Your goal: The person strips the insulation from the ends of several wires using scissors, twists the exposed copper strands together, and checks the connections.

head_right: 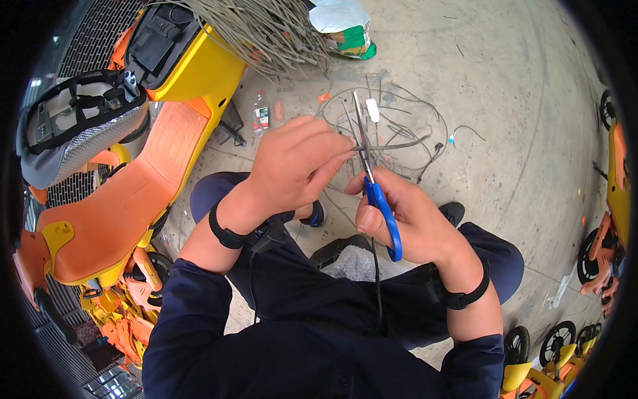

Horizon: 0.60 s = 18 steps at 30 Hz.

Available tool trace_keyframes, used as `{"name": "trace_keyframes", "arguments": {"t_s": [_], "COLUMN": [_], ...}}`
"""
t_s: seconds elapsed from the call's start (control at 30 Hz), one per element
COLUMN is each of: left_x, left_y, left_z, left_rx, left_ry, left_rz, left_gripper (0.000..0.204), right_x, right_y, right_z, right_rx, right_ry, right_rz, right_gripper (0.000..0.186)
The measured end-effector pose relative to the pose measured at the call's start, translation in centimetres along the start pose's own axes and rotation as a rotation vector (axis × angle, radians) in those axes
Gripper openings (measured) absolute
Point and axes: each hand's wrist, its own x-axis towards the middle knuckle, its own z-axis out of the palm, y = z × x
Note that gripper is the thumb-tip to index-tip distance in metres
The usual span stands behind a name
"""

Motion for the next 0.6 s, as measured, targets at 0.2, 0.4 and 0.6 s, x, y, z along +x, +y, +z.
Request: {"name": "trace_keyframes", "arguments": {"t_s": [0.2, 0.4, 0.6], "left_x": [0.03, 0.11, 0.17], "left_y": [-0.09, -0.48, -0.66], "left_z": [-0.19, -0.19, -0.37], "left_rx": [0.024, 0.045, 0.048], "left_ry": [-0.024, 0.012, 0.060], "left_rz": [0.016, 0.065, 0.093], "left_gripper": [0.026, 0.030, 0.031], "right_x": [-0.02, -0.15, -0.19], "right_y": [0.24, -0.26, -0.20], "right_z": [0.30, 0.62, 0.34], "right_rx": [0.013, 0.080, 0.016], "right_ry": [0.018, 0.041, 0.034], "right_rz": [-0.007, 0.019, 0.057], "right_gripper": [0.054, 0.046, 0.047]}}
